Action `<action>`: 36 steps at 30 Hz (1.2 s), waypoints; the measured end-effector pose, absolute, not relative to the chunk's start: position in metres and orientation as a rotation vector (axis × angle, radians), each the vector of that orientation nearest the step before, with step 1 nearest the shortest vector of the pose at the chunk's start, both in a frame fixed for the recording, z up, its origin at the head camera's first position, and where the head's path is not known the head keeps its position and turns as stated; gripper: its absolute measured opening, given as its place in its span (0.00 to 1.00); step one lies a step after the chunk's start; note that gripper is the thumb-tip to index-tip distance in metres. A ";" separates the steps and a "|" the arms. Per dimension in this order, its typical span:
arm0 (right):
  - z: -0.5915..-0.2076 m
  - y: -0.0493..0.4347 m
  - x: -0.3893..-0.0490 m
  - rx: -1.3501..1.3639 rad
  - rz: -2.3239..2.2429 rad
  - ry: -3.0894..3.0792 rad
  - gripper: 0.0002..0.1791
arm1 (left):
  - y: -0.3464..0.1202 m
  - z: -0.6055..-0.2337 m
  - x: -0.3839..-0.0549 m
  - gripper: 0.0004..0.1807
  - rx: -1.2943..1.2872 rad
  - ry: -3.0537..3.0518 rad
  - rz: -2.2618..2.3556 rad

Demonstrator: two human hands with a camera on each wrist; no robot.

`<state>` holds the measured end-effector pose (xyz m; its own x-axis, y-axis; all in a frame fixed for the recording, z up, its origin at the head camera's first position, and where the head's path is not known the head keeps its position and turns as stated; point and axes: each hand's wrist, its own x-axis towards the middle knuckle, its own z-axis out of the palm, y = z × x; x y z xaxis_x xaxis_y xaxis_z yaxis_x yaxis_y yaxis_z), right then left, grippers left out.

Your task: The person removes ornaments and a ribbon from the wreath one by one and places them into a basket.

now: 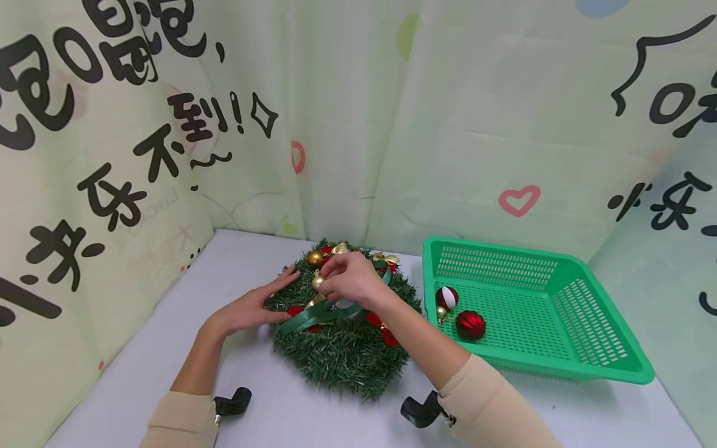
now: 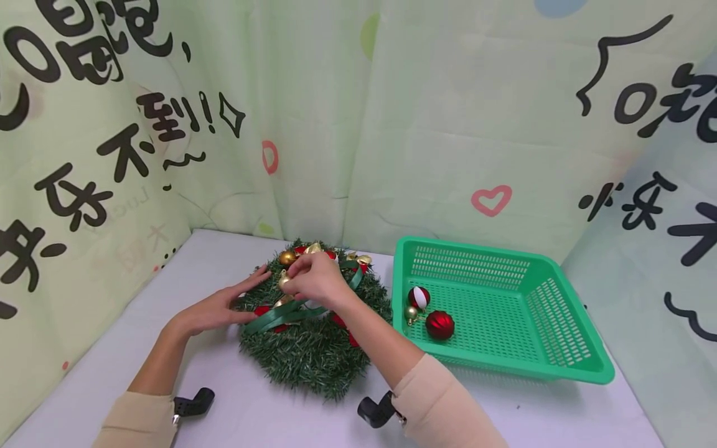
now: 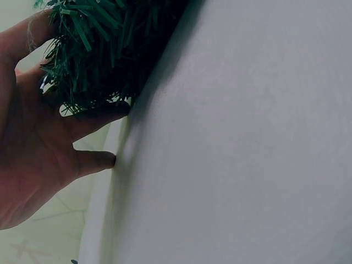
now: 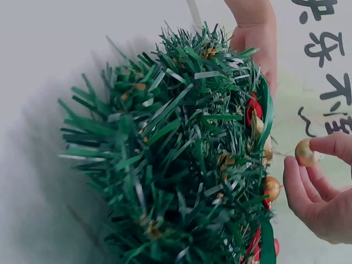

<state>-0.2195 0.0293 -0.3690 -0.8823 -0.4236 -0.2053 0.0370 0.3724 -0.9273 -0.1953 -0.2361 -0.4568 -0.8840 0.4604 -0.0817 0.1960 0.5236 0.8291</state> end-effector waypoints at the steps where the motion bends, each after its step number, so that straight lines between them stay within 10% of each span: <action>1: -0.370 0.031 -0.219 -0.335 -1.527 2.226 0.10 | -0.236 -0.457 -0.195 0.48 0.551 2.479 1.291; 36: -0.362 0.106 -0.199 -0.345 -1.723 2.272 0.14 | -0.238 -0.456 -0.192 0.48 0.614 2.495 1.274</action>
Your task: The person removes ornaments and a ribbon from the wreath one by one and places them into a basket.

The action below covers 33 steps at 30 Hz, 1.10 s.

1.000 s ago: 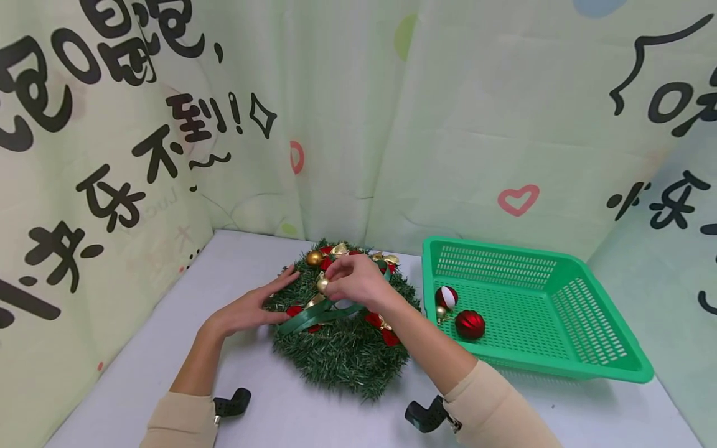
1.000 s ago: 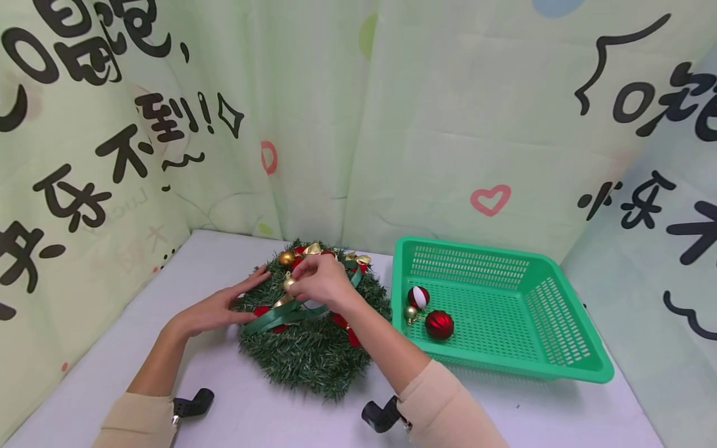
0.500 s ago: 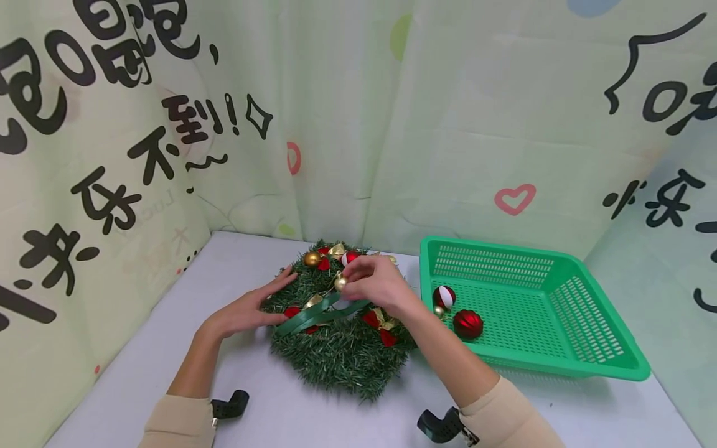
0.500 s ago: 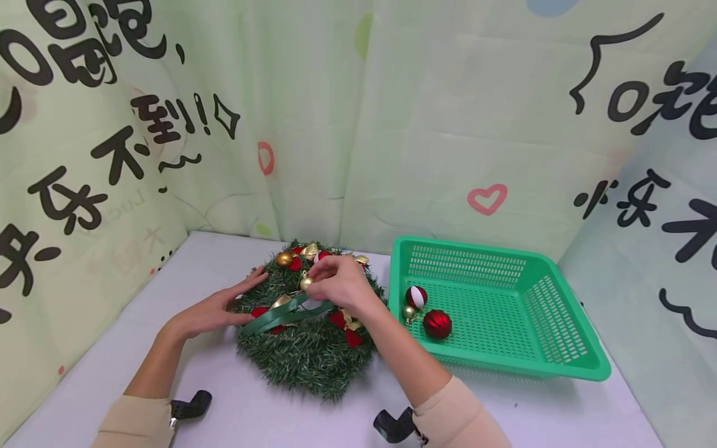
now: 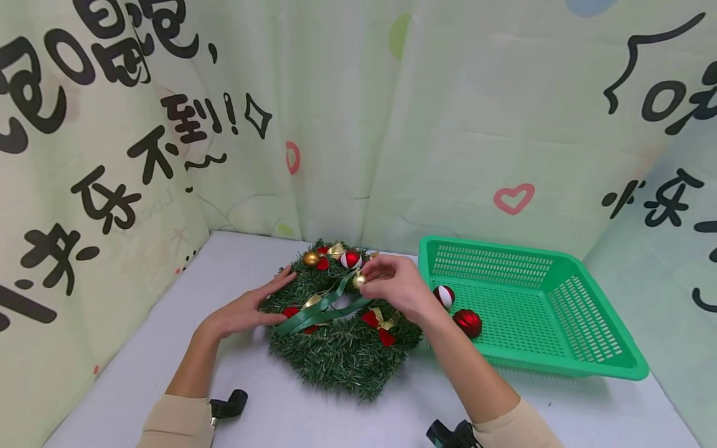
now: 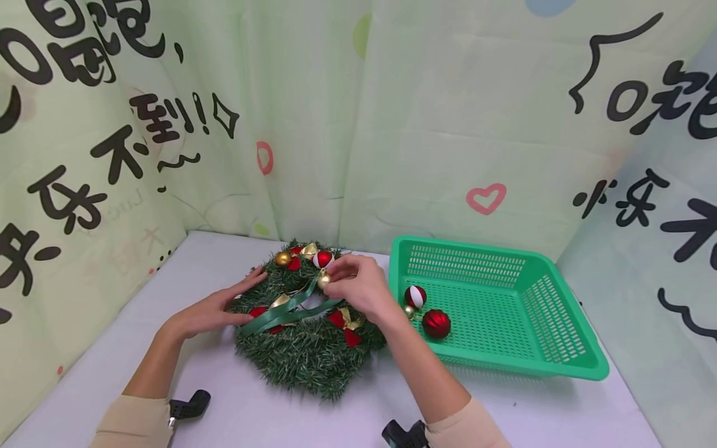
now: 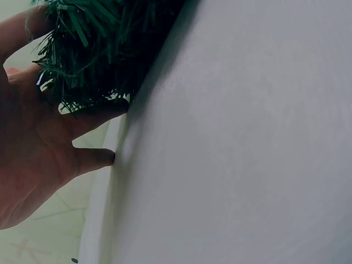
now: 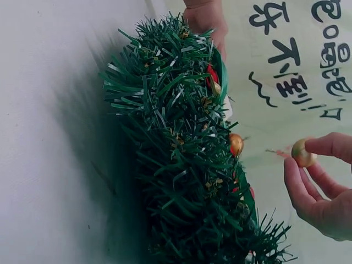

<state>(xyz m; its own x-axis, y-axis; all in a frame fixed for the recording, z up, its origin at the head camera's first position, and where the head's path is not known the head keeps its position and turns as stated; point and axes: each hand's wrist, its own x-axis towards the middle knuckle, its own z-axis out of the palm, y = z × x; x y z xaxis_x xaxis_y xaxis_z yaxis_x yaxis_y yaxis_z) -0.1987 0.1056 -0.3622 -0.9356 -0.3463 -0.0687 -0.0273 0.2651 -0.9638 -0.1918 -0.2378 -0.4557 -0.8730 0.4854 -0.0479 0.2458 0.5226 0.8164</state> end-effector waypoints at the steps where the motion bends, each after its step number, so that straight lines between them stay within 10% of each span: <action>1: -0.362 0.107 -0.197 -0.343 -1.722 2.274 0.14 | -0.238 -0.456 -0.192 0.47 0.624 2.496 1.278; 33: -0.367 0.169 -0.178 -0.149 -1.795 2.384 0.21 | -0.236 -0.453 -0.189 0.43 0.628 2.490 1.293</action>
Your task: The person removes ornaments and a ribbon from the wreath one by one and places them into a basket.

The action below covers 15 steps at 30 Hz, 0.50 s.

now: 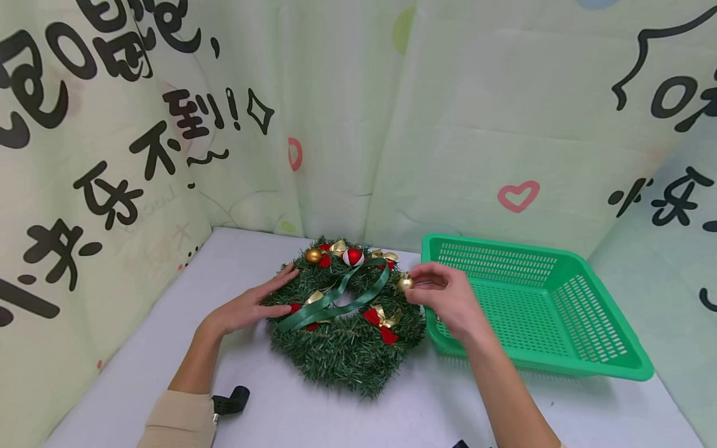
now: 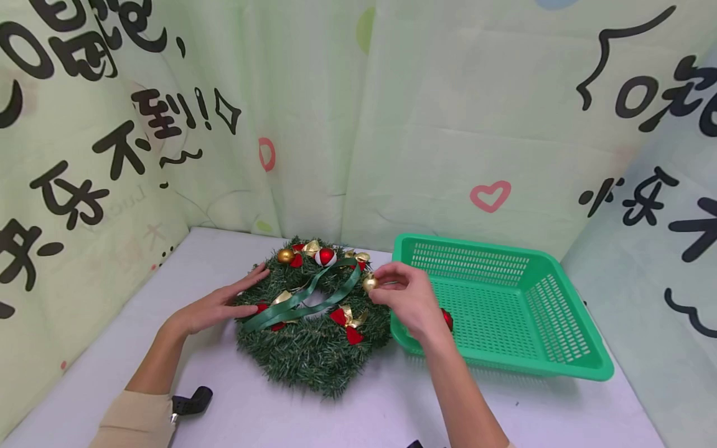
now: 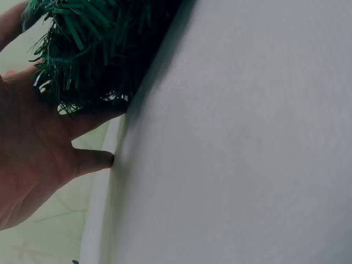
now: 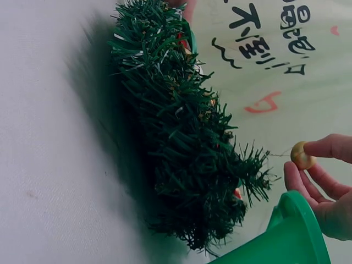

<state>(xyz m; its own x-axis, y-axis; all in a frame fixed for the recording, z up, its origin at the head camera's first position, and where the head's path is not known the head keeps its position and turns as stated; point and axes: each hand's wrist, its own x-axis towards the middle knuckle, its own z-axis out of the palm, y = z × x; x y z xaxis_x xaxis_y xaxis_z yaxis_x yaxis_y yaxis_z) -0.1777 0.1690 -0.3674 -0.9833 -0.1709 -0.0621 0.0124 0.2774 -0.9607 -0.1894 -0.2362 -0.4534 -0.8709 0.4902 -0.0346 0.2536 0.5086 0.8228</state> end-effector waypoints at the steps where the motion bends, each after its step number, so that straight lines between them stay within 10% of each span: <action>1: -0.368 0.171 -0.178 -0.145 -1.800 2.383 0.21 | -0.236 -0.453 -0.189 0.43 0.624 2.495 1.287; 15: -0.374 0.200 -0.172 -0.088 -1.840 2.428 0.22 | -0.235 -0.452 -0.189 0.45 0.605 2.518 1.256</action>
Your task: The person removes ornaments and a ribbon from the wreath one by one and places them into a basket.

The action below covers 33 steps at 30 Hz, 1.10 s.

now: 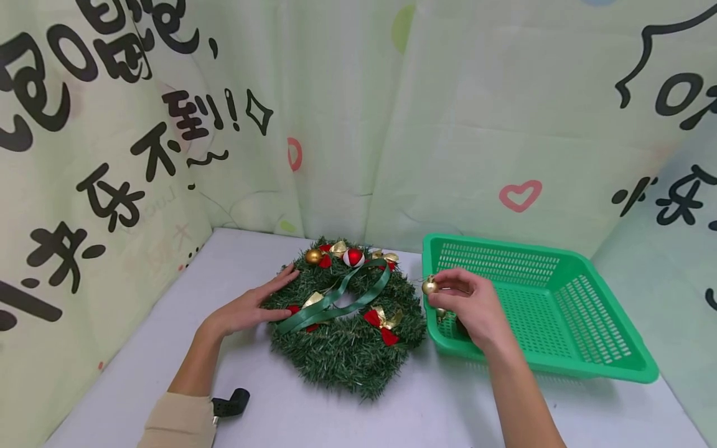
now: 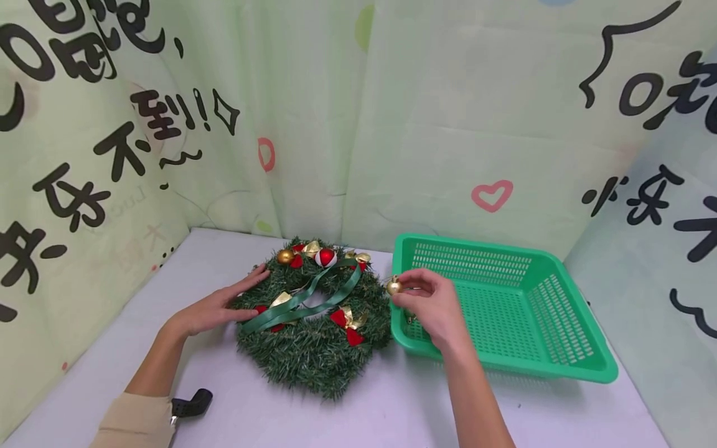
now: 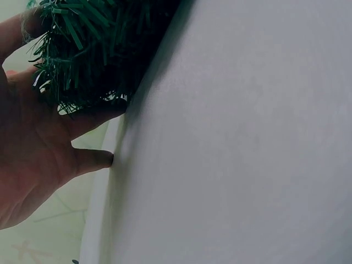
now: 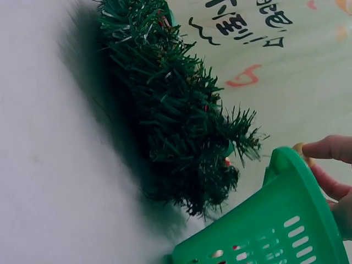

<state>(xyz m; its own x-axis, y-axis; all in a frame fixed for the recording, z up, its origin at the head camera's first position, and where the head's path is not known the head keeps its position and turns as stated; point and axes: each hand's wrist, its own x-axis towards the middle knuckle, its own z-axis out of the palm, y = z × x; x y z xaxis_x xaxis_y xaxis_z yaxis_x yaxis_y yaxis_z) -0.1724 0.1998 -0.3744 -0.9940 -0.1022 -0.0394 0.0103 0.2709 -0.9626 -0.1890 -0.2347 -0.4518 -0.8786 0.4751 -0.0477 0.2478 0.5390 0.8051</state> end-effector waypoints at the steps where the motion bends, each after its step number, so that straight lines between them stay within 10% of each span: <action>1: -0.375 0.201 -0.172 -0.085 -1.838 2.434 0.22 | -0.234 -0.452 -0.189 0.45 0.605 2.517 1.257; 33: -0.377 0.236 -0.175 0.043 -1.285 2.826 0.16 | -0.234 -0.455 -0.189 0.46 0.606 2.505 1.293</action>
<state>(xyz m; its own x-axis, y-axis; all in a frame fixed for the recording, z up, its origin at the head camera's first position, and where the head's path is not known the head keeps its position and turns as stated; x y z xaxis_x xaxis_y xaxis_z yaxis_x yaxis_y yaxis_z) -0.1754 0.2358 -0.3773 -0.9989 0.0101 -0.0454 0.0408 0.6572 -0.7526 -0.1891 -0.2337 -0.4547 -0.8798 0.4739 -0.0365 0.2447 0.5174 0.8200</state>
